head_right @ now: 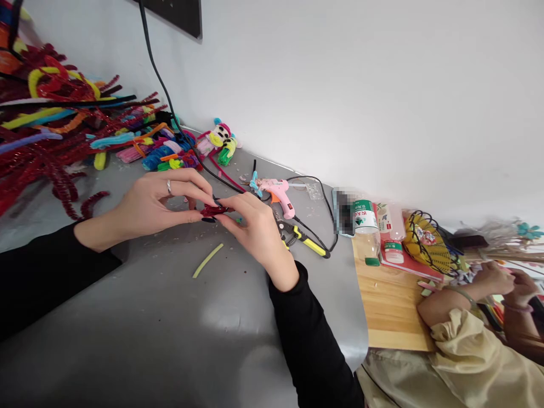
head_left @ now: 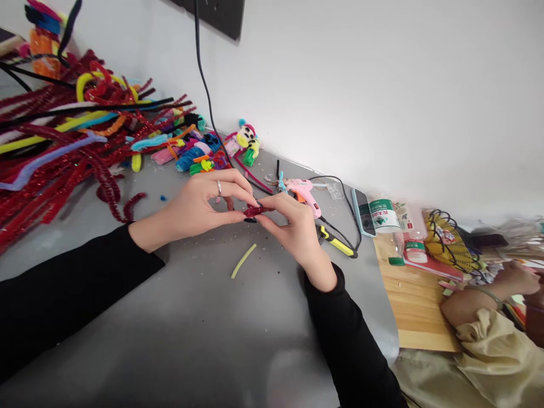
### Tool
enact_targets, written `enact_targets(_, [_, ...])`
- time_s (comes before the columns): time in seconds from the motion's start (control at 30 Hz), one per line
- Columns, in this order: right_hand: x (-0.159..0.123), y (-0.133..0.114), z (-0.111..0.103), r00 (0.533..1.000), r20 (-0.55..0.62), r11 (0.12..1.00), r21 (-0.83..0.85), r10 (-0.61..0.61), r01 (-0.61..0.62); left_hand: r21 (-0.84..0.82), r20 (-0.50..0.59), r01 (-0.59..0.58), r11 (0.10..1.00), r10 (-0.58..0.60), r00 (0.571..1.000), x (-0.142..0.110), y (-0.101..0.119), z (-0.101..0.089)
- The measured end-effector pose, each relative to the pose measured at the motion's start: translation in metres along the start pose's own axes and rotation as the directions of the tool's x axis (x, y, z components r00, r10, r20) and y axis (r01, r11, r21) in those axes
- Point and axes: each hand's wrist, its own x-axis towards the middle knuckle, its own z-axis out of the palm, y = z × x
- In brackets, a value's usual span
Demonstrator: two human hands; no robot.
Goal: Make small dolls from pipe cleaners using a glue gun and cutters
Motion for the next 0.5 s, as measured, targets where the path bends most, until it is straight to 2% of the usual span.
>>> enact_targets(0.5, [0.0001, -0.0008, 0.0029, 0.997, -0.011, 0.996, -0.044, -0.078, 0.077, -0.010, -0.026, -0.028, 1.000, 0.028, 0.999, -0.0021, -0.0009, 0.0029])
